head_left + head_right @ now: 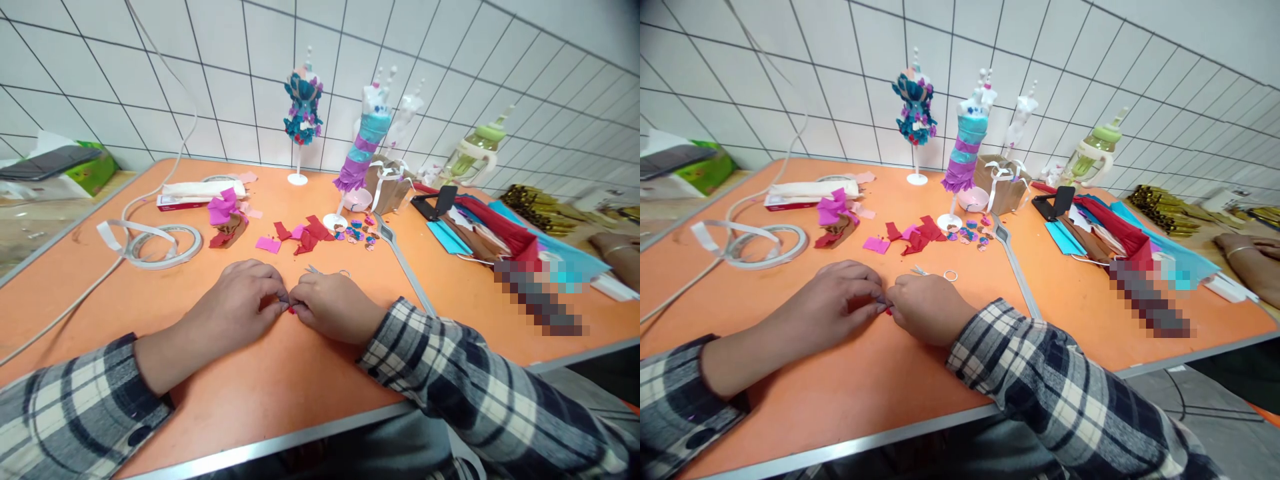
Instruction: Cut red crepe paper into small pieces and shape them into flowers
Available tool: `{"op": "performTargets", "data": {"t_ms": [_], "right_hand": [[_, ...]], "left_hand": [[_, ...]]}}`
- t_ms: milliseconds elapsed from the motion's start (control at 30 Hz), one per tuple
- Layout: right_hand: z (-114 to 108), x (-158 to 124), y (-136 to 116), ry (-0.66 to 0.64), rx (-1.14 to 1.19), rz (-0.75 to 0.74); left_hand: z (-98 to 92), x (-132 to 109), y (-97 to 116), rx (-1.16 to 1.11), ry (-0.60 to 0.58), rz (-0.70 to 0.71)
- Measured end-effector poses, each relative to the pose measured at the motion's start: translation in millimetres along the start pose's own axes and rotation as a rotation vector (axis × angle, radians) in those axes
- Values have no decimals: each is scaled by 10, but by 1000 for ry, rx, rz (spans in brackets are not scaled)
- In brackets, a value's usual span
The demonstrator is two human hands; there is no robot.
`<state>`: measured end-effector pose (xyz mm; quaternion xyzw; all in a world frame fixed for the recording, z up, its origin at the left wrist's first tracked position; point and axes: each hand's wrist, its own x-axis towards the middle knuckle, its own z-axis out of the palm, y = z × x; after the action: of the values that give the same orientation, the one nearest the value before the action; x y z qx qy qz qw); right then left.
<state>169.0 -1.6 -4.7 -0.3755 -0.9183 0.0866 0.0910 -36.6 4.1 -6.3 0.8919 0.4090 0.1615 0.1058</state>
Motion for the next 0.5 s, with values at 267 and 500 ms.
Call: {"op": "performTargets", "data": {"t_ms": [267, 500], "right_hand": [[-26, 65, 121, 142, 970, 404], [-46, 68, 50, -12, 1572, 525]], "left_hand": [[-158, 1, 5, -343, 231, -187], [-148, -16, 63, -583, 236, -248]]}}
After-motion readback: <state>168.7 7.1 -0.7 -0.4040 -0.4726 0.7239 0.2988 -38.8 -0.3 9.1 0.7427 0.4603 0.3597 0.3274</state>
